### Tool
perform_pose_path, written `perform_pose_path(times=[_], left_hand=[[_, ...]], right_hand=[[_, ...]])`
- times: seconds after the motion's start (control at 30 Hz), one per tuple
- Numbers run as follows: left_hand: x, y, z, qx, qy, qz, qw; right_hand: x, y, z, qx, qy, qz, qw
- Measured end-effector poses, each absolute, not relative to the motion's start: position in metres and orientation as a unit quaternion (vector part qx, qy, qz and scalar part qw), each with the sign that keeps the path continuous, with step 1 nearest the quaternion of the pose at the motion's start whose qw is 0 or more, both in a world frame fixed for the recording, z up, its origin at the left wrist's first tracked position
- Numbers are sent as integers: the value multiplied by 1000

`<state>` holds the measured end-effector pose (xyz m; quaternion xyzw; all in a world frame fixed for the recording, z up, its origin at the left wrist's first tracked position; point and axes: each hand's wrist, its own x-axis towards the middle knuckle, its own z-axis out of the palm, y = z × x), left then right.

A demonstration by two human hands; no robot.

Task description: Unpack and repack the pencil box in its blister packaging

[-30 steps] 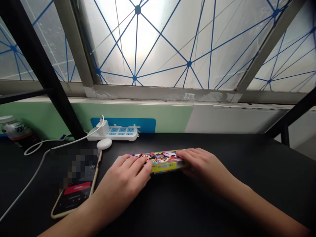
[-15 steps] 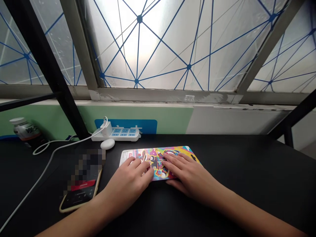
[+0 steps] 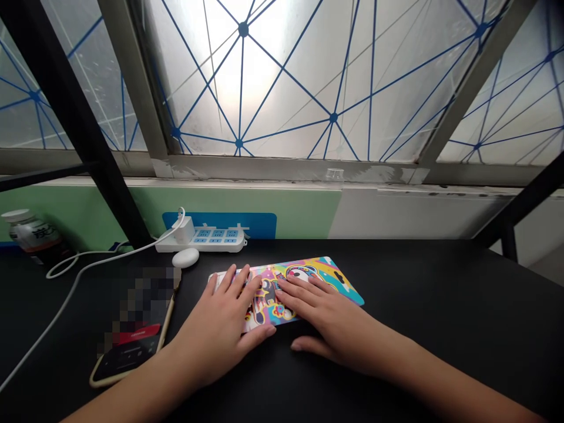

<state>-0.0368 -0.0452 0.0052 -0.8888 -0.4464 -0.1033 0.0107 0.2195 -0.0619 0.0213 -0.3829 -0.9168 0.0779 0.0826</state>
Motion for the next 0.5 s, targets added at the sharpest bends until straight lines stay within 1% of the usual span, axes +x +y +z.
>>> perform_pose_path(times=[0.13, 0.3, 0.4, 0.5], left_hand=[[-37, -44, 6, -890, -448, -90, 4], [-38, -41, 3, -892, -440, -99, 13], [-38, -39, 1, -896, -431, -105, 19], [-39, -39, 0, -897, -426, -111, 22]], right_hand=[[237, -62, 38, -409, -901, 130, 55], [274, -55, 58, -430, -887, 156, 61], [280, -51, 60, -438, -887, 126, 77], [262, -51, 50, -444, -888, 52, 111]])
